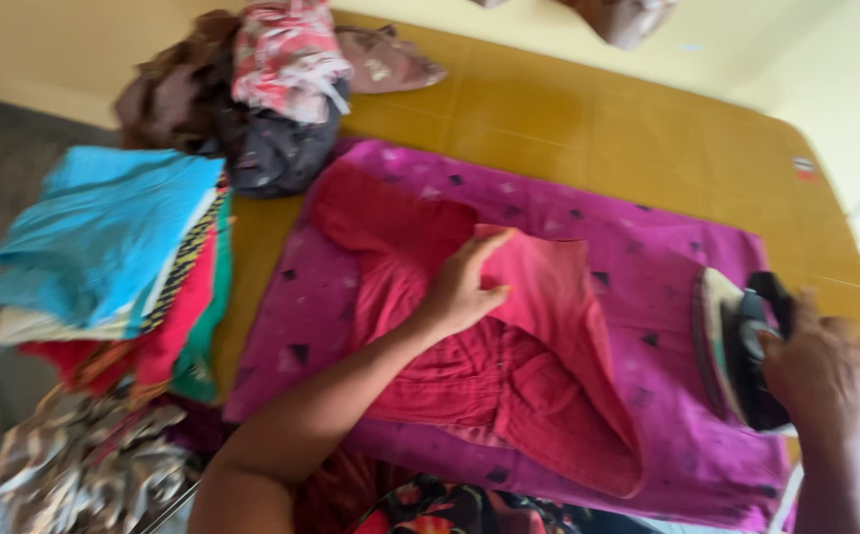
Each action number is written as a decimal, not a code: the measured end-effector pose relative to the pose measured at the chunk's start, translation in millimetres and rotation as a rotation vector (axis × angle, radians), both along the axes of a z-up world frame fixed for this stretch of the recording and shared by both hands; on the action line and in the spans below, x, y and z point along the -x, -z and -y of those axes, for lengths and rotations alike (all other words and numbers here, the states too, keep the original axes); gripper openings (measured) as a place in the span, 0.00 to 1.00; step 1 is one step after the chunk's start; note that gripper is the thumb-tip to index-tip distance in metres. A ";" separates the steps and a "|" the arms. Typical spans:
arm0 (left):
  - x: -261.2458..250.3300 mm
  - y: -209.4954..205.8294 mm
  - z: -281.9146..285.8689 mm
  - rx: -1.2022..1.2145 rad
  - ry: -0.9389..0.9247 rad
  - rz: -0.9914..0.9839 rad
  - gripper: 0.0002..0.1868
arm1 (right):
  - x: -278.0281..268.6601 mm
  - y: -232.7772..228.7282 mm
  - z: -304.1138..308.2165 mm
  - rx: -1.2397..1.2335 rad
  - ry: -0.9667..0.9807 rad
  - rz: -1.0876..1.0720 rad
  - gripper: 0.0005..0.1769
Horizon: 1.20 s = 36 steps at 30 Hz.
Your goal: The person irons a red short-sleeved top on a table covered with a pink cloth. They repeatedly smooth the fabric with their hands and pass a hot iron over the sleeves, shoulders, and body of the garment to remove wrinkles.
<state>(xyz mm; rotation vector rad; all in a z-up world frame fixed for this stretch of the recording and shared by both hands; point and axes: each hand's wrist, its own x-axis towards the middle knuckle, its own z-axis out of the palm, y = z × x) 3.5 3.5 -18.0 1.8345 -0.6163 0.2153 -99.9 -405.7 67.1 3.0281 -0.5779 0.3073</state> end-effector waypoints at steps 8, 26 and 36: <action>-4.2 -38.9 16.5 0.188 0.180 -0.023 0.42 | -10.2 -8.6 -220.7 -0.393 -0.727 0.182 0.55; -155.2 8.7 -181.1 -0.092 -0.412 -0.086 0.22 | -171.9 29.4 -333.9 -1.122 -0.841 0.077 0.20; -139.2 25.6 -183.5 -0.217 -0.386 -0.110 0.18 | -181.6 93.2 -249.1 -0.970 -0.538 0.084 0.20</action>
